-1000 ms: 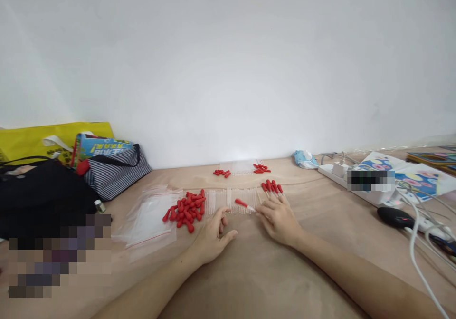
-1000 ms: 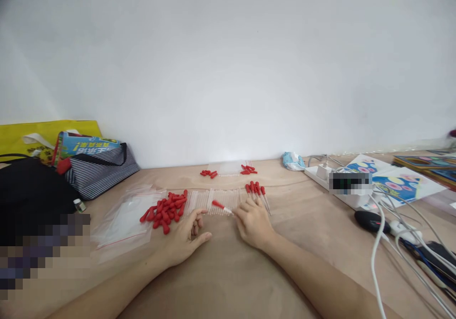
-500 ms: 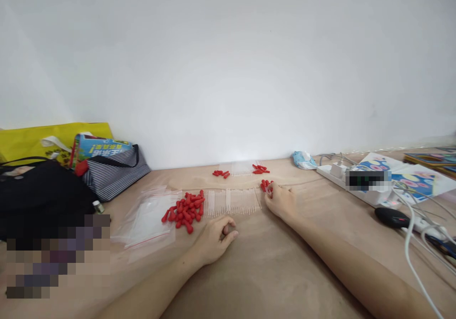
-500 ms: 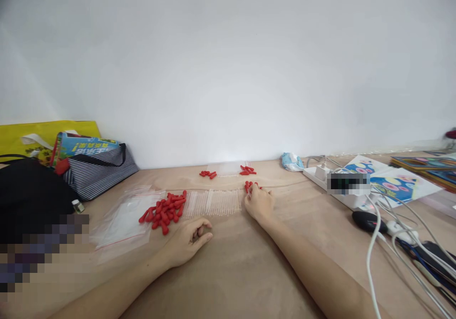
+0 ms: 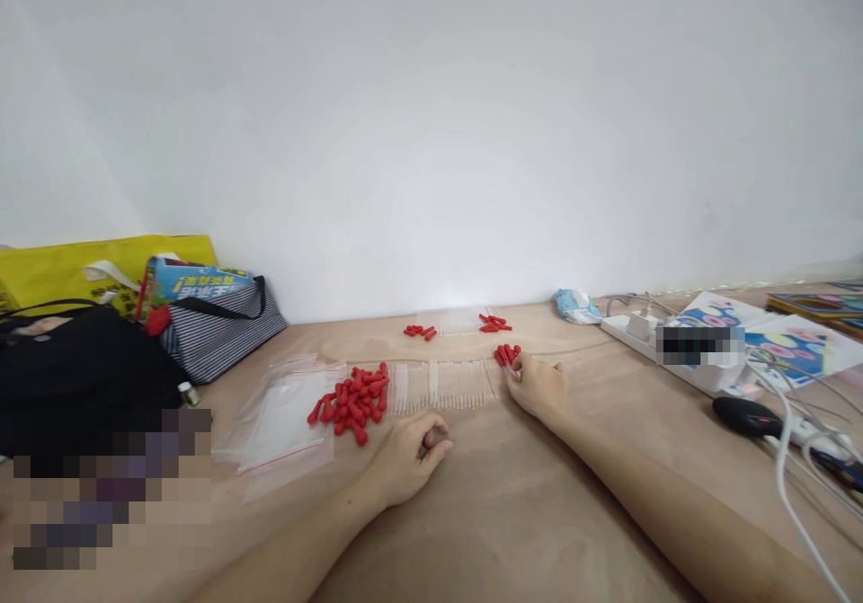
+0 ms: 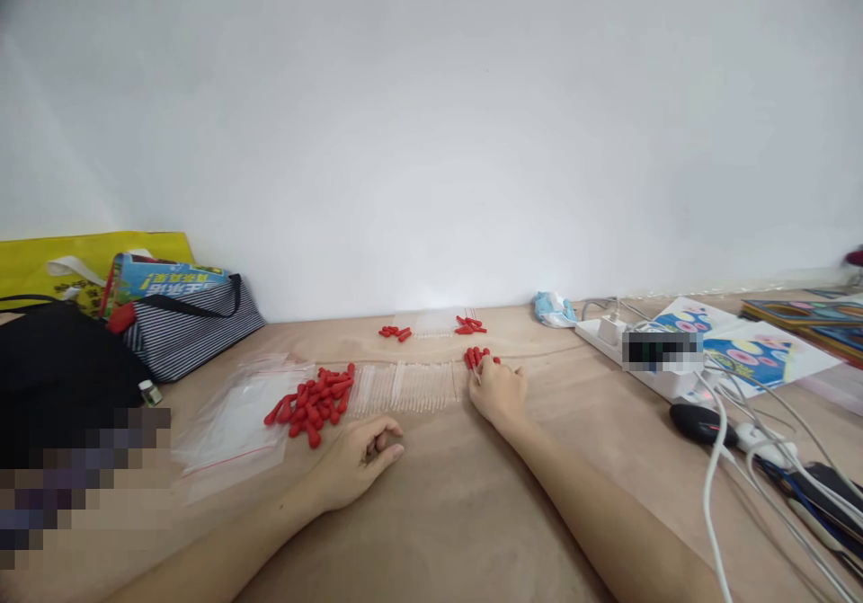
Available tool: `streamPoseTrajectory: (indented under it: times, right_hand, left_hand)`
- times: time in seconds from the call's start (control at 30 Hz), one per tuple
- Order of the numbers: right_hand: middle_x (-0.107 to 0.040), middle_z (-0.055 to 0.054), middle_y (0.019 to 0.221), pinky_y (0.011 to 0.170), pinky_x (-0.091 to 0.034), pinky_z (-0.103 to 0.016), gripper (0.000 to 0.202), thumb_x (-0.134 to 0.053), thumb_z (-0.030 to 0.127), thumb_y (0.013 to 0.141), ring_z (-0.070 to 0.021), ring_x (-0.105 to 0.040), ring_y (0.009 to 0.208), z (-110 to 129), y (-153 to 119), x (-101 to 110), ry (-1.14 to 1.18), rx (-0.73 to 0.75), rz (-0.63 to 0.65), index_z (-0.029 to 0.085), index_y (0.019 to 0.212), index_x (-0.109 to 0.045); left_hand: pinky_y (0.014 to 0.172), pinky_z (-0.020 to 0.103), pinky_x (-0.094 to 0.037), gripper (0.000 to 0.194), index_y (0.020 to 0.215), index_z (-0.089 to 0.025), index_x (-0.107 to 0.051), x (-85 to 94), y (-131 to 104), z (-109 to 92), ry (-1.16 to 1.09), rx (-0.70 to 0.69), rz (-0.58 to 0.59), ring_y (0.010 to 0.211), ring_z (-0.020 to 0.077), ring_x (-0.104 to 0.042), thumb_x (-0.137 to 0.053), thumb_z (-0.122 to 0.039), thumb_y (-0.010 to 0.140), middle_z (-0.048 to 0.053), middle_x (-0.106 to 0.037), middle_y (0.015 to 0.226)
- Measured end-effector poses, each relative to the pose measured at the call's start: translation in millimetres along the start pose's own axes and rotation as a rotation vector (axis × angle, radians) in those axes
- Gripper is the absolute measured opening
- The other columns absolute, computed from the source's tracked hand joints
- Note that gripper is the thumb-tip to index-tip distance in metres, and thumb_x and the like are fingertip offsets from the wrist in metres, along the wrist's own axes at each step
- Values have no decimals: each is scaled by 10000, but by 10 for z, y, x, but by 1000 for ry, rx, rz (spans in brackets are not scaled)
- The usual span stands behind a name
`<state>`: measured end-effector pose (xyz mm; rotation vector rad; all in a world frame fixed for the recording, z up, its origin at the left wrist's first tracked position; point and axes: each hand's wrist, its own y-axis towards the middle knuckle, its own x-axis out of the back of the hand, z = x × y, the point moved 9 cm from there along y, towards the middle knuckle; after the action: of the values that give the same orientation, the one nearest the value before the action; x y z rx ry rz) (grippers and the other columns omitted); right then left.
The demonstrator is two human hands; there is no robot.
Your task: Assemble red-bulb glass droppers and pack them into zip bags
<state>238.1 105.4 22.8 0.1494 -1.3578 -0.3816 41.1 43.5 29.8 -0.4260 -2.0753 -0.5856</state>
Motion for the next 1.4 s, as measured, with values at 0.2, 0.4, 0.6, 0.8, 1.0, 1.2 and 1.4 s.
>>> streamPoseTrajectory:
  times: [0.2, 0.4, 0.6, 0.8, 1.0, 1.2, 1.4]
  right_hand:
    - [-650, -87, 834, 726, -278, -341, 234, -399, 319, 791, -220, -580, 793, 109, -31, 27, 7, 43, -20, 184, 863, -576]
    - [-634, -134, 862, 758, -277, -357, 252, -408, 265, 762, -242, -555, 861, 339, 66, -72, -28, 36, 88, 138, 859, -603]
    - [-609, -168, 884, 737, -287, -369, 222, -442, 149, 705, -271, -526, 910, 430, 195, -178, -61, 14, 127, 106, 825, -623]
    - [-599, -182, 899, 703, -293, -378, 232, -439, 104, 684, -305, -501, 928, 449, 217, -230, -88, 18, 148, 85, 811, -633]
    - [-622, -185, 823, 726, -275, -394, 240, -395, 122, 743, -272, -547, 810, 518, 147, -99, -95, 86, 98, 74, 791, -625]
    - [-613, -183, 881, 787, -242, -392, 268, -312, 160, 826, -258, -526, 856, 545, -127, 76, -78, 210, -35, 82, 861, -566]
    - [-610, -71, 774, 714, -311, -343, 249, -281, 216, 867, -190, -530, 719, 461, -535, 183, 237, 522, -246, 172, 790, -513]
  left_hand:
    - [576, 225, -382, 87, 799, -173, -560, 12, 3, -10, 3, 6, -1, 576, 125, -483, -506, -190, 732, -26, -506, 627]
    - [568, 225, -376, 101, 814, -168, -560, 9, 6, -16, 14, 10, 11, 590, 130, -493, -500, -189, 736, -21, -512, 635]
    - [578, 231, -391, 68, 794, -184, -536, 17, -21, 4, 65, -14, -24, 631, 139, -521, -501, -198, 737, -6, -556, 704]
    - [695, 334, -395, 125, 680, -162, -534, 615, 69, 246, 608, 183, -171, 767, 233, -558, -459, -212, 767, 71, -598, 758]
    - [637, 348, -431, 276, 847, -134, -554, 904, -17, 654, 690, 594, 19, 808, 289, -604, -396, -357, 816, 131, -643, 845]
    - [650, 346, -439, 206, 937, -94, -530, 827, -55, 693, 703, 611, 54, 857, 296, -604, -407, -189, 801, 171, -639, 903]
    - [668, 332, -435, 228, 1022, -111, -487, 807, -5, 327, 675, 473, 3, 834, 265, -599, -420, -172, 813, 141, -632, 887]
